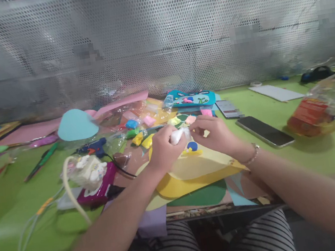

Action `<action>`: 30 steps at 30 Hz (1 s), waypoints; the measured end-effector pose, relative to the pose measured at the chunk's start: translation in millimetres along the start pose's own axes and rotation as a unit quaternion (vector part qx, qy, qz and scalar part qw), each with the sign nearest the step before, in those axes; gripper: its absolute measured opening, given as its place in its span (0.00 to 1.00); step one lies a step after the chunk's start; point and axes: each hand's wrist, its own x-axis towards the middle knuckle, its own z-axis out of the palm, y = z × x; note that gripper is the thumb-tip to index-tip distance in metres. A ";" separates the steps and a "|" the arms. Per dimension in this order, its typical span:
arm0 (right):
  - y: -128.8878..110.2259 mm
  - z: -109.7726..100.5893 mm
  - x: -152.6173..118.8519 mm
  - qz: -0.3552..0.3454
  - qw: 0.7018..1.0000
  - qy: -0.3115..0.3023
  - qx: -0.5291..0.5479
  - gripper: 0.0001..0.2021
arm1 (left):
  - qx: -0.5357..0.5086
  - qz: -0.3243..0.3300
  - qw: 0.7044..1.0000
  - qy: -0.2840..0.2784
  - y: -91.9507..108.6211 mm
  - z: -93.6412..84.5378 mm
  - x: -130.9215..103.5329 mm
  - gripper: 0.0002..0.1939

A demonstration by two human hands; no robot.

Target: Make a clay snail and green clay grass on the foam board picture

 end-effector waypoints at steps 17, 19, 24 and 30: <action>23.7 -6.5 11.7 0.297 0.897 0.097 0.314 0.11 | -0.325 -0.323 0.889 -0.010 -27.1 14.0 6.8 0.13; 22.0 -3.6 11.2 0.304 0.883 0.098 0.345 0.10 | -0.392 -0.356 0.848 0.014 -29.1 16.2 9.7 0.14; 11.1 3.3 9.9 0.337 0.842 0.088 0.411 0.13 | -0.476 -0.415 0.771 0.079 -36.2 18.7 15.8 0.11; -22.6 20.1 26.2 0.347 0.823 -0.010 0.450 0.12 | -0.280 -0.362 0.889 0.016 -46.9 18.9 12.2 0.11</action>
